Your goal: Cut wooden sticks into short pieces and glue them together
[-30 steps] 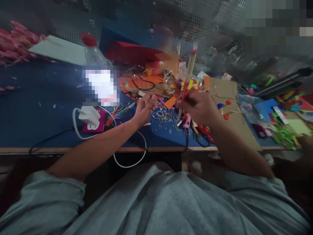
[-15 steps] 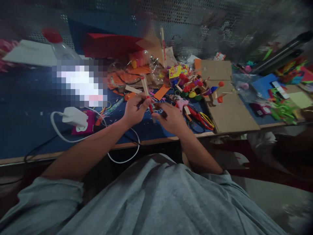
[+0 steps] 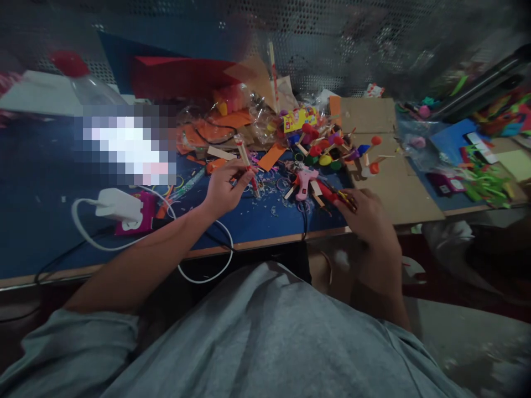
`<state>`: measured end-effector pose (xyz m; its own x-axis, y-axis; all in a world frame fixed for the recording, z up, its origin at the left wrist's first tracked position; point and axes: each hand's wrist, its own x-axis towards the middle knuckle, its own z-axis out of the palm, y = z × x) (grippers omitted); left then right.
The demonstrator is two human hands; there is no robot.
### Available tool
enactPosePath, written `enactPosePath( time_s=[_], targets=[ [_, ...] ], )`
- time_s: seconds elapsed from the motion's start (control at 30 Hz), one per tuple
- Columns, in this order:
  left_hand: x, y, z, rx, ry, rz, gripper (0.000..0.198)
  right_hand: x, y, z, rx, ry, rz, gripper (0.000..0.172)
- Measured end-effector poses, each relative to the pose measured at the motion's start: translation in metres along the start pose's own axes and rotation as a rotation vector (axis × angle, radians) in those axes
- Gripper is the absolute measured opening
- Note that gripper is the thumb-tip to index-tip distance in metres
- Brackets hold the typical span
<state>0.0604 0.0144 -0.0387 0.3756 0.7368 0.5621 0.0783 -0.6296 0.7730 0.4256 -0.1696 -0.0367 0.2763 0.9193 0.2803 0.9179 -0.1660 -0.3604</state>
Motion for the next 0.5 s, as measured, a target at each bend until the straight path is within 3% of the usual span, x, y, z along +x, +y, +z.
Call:
enactPosePath(
  time_s=[0.2,0.5],
  targets=[
    [0.0,-0.008,0.0033,-0.01,-0.017,-0.022,0.054,-0.0117,0.01,0.0048,0.014,-0.037,-0.004,0.053],
    [-0.0001,-0.0094,0.0042,0.018,-0.035,-0.042,0.06,-0.0129,0.0074,0.0017,0.032,-0.029,0.007,0.059]
  ],
)
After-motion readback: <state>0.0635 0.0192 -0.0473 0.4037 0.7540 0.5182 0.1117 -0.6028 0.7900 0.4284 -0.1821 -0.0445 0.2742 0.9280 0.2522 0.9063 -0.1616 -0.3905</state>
